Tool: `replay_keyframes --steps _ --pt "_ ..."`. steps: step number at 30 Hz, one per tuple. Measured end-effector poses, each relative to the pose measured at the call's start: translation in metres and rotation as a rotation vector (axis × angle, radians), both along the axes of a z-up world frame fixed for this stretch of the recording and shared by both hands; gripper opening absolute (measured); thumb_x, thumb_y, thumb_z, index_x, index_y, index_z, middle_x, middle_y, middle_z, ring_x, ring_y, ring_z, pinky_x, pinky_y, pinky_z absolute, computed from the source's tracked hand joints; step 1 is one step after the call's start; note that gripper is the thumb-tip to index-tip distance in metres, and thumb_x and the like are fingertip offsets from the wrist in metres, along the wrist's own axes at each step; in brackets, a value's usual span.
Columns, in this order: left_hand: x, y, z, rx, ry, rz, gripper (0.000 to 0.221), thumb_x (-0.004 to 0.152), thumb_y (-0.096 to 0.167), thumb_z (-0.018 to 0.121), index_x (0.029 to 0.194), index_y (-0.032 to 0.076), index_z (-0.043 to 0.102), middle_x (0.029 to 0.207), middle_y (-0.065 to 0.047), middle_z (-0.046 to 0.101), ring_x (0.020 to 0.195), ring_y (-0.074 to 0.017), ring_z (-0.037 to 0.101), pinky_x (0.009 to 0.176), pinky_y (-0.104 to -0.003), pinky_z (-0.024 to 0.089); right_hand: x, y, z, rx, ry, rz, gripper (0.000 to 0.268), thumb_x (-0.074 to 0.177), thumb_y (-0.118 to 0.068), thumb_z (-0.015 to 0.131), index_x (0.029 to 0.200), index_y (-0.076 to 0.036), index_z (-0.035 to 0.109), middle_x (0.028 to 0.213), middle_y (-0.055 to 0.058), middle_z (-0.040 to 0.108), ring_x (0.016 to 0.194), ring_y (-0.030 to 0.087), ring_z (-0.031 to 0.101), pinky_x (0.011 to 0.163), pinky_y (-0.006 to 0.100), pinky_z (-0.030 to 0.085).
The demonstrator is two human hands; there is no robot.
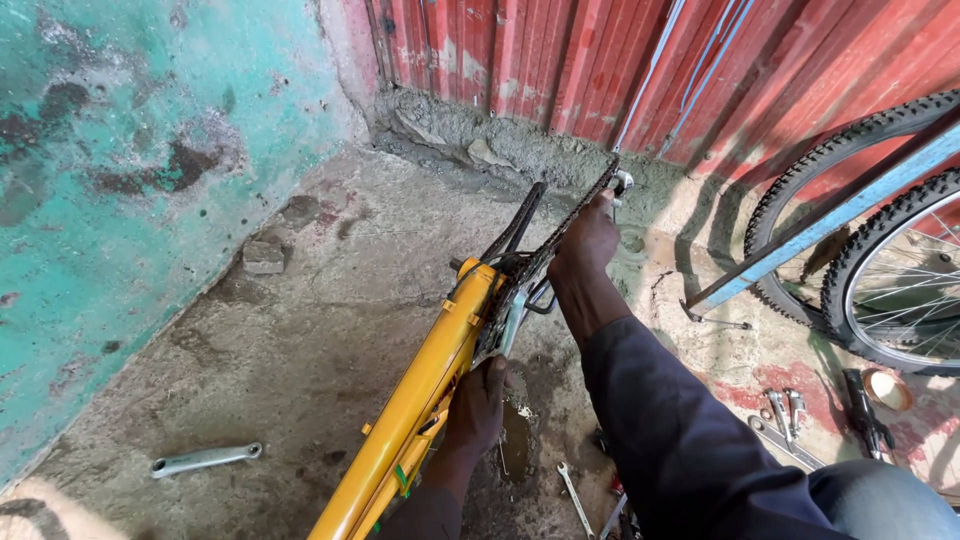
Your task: Adjusting the drivetrain of a bicycle, including the front derailleur and chain, using various hand tools.
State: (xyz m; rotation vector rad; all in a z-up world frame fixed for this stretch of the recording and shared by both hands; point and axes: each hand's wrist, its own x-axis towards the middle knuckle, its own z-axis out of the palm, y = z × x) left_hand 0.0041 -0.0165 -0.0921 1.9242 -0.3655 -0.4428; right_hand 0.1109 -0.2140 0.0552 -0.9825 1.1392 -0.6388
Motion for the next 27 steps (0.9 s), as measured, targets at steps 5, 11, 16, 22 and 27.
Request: replay_keyframes --steps 5,11,16,22,27 --pt "0.001 -0.001 0.0 0.082 0.026 0.011 0.066 0.101 0.063 0.019 0.08 0.018 0.062 0.074 -0.004 0.064 0.069 -0.0255 0.061 0.068 -0.045 0.043 -0.004 0.007 0.001 -0.079 -0.012 -0.051 0.063 0.101 -0.061 0.042 0.093 -0.003 0.064 0.071 0.001 0.034 0.066 0.015 0.035 0.06 0.04 0.03" --pt "-0.001 0.004 0.035 0.115 0.114 -0.022 0.066 0.102 0.063 0.017 0.082 0.015 0.058 0.082 -0.008 0.064 0.078 -0.026 0.061 0.077 -0.043 0.045 -0.023 0.015 -0.014 -0.203 -0.2 -0.182 0.05 0.11 -0.047 0.043 0.068 -0.022 0.029 0.062 -0.007 0.022 0.053 0.008 0.019 0.047 0.031 0.018" --pt "0.002 0.005 0.04 0.057 0.135 -0.03 0.063 0.102 0.063 0.02 0.075 0.016 0.052 0.073 -0.006 0.056 0.071 -0.0235 0.055 0.073 -0.041 0.041 -0.018 0.011 -0.019 -0.229 -0.169 -0.177 0.044 0.11 -0.046 0.044 0.074 -0.02 0.039 0.067 -0.005 0.026 0.058 0.009 0.023 0.049 0.03 0.022" --pt "0.003 0.002 0.035 0.076 0.207 -0.023 0.068 0.097 0.069 0.022 0.075 0.017 0.058 0.08 -0.003 0.067 0.075 -0.0245 0.063 0.075 -0.043 0.046 -0.047 -0.001 -0.013 -0.142 -0.337 0.152 0.027 0.112 -0.018 0.033 0.106 -0.01 0.058 0.067 -0.005 0.043 0.052 0.006 0.032 0.041 0.024 0.026" --pt "-0.001 0.004 0.034 0.111 0.231 -0.015 0.071 0.096 0.071 0.022 0.08 0.015 0.063 0.085 -0.005 0.071 0.078 -0.0248 0.065 0.077 -0.043 0.047 -0.069 -0.092 -0.123 0.067 -0.121 0.358 0.07 0.092 -0.006 0.024 0.161 -0.008 0.031 0.067 -0.003 0.034 0.061 0.008 0.021 0.055 0.027 0.02"
